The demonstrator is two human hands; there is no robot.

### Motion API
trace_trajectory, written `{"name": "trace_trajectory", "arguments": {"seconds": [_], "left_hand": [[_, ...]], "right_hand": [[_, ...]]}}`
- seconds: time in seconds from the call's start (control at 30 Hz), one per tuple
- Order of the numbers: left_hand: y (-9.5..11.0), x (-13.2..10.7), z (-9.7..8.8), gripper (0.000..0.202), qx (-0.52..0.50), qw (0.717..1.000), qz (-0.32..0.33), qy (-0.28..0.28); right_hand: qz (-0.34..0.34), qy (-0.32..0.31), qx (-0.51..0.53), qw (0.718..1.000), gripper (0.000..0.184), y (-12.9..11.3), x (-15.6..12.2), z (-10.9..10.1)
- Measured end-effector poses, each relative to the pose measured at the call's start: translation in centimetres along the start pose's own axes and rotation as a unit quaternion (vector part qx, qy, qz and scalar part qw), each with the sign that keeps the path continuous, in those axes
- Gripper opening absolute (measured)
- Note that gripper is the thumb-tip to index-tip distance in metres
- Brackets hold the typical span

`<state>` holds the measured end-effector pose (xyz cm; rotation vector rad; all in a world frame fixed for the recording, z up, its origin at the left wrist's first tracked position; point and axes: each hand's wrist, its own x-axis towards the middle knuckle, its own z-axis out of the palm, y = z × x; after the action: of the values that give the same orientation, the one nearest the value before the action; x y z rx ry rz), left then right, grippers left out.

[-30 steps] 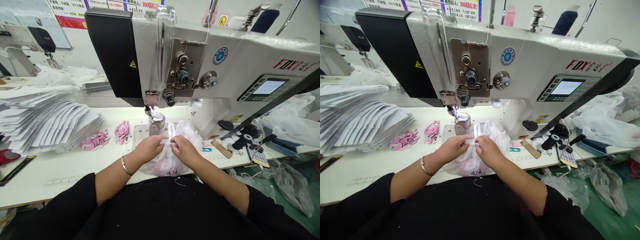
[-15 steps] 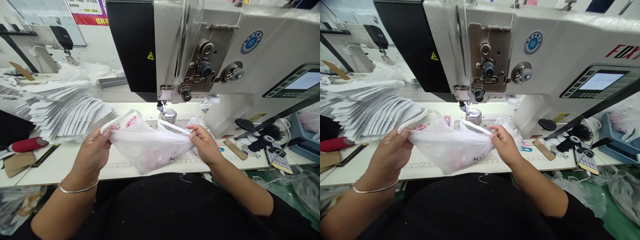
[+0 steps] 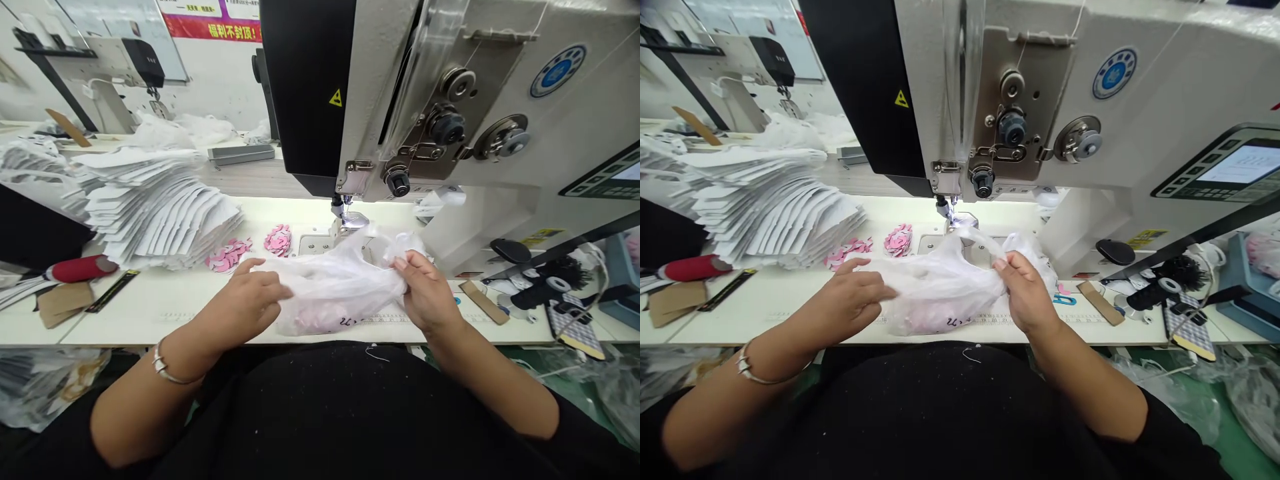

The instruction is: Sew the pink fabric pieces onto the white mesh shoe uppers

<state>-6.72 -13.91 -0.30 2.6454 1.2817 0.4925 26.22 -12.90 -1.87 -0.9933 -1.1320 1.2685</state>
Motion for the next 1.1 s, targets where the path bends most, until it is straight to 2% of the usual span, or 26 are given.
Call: {"name": "trace_trajectory", "arguments": {"seconds": [0.1, 0.17, 0.23, 0.27, 0.3, 0.33, 0.37, 0.4, 0.43, 0.47, 0.5, 0.57, 0.63, 0.7, 0.8, 0.87, 0.93, 1.0, 1.1], "left_hand": [[-1.1, -2.0, -0.6, 0.025, -0.045, 0.996, 0.004, -0.078], [-0.9, -3.0, -1.2, 0.023, -0.058, 0.995, 0.014, -0.078], [0.2, -3.3, -1.6, 0.020, -0.061, 0.996, 0.034, -0.057], [0.9, -3.1, -1.6, 0.020, -0.059, 0.996, 0.047, -0.053], [1.6, -2.7, -1.4, 0.020, -0.056, 0.995, 0.060, -0.057], [2.2, -2.1, -1.0, 0.022, -0.051, 0.994, 0.072, -0.061], [2.8, -1.3, -0.3, 0.027, -0.042, 0.994, 0.076, -0.064], [3.2, -0.5, 0.5, 0.033, -0.033, 0.995, 0.074, -0.057], [3.5, 0.2, 1.3, 0.040, -0.024, 0.997, 0.064, -0.042], [3.7, 0.9, 2.2, 0.044, -0.013, 0.998, 0.051, -0.033], [3.8, 1.4, 2.9, 0.044, -0.004, 0.999, 0.036, -0.033], [4.0, 1.7, 3.4, 0.042, -0.006, 0.998, 0.036, -0.047], [4.2, 1.1, 2.6, 0.037, -0.035, 0.995, 0.068, -0.063], [4.4, -0.2, 0.9, 0.031, -0.085, 0.988, 0.105, -0.069], [4.4, -2.3, -1.7, 0.030, -0.184, 0.971, 0.118, -0.093], [4.2, -3.0, -2.3, 0.031, -0.220, 0.965, 0.088, -0.111], [4.1, -3.0, -1.8, 0.027, -0.205, 0.972, 0.019, -0.110], [3.9, -2.6, -0.5, 0.029, -0.149, 0.982, -0.046, -0.102], [3.9, -1.8, 1.4, 0.038, -0.010, 0.990, -0.084, -0.114]], "right_hand": [[0.038, 0.048, -0.009, 0.998, 0.018, 0.8, -0.5, -1.3], [0.041, 0.070, -0.061, 0.995, 0.016, 0.8, -1.2, -1.9], [-0.046, 0.110, -0.120, 0.986, 0.009, -0.2, -2.3, -1.8], [-0.122, 0.112, -0.148, 0.975, 0.005, -1.1, -2.9, -1.5], [-0.210, 0.088, -0.177, 0.957, 0.010, -2.1, -3.5, -0.8], [-0.294, 0.016, -0.214, 0.932, 0.019, -3.1, -3.9, 0.1], [-0.369, -0.115, -0.245, 0.889, 0.026, -4.0, -4.2, 1.2], [-0.417, -0.262, -0.276, 0.826, 0.030, -4.7, -4.2, 2.4], [-0.420, -0.347, -0.319, 0.775, 0.032, -5.1, -3.9, 3.7], [-0.397, -0.386, -0.368, 0.747, 0.033, -5.1, -3.4, 4.9], [-0.349, -0.386, -0.419, 0.744, 0.033, -4.7, -2.6, 5.8], [-0.187, -0.342, -0.522, 0.759, 0.033, -3.1, -0.8, 6.9], [-0.082, -0.286, -0.596, 0.746, 0.037, -1.2, 0.9, 6.6], [-0.032, -0.254, -0.642, 0.723, 0.046, 0.3, 1.9, 5.4], [0.019, -0.239, -0.672, 0.701, 0.062, 0.9, 2.3, 3.5], [0.039, -0.245, -0.671, 0.699, 0.065, 0.0, 2.0, 2.8], [0.031, -0.264, -0.656, 0.707, 0.064, -1.4, 1.6, 2.5], [0.002, -0.295, -0.629, 0.720, 0.059, -3.1, 1.2, 2.5], [-0.005, -0.369, -0.593, 0.715, 0.047, -4.6, 0.7, 3.1]]}}
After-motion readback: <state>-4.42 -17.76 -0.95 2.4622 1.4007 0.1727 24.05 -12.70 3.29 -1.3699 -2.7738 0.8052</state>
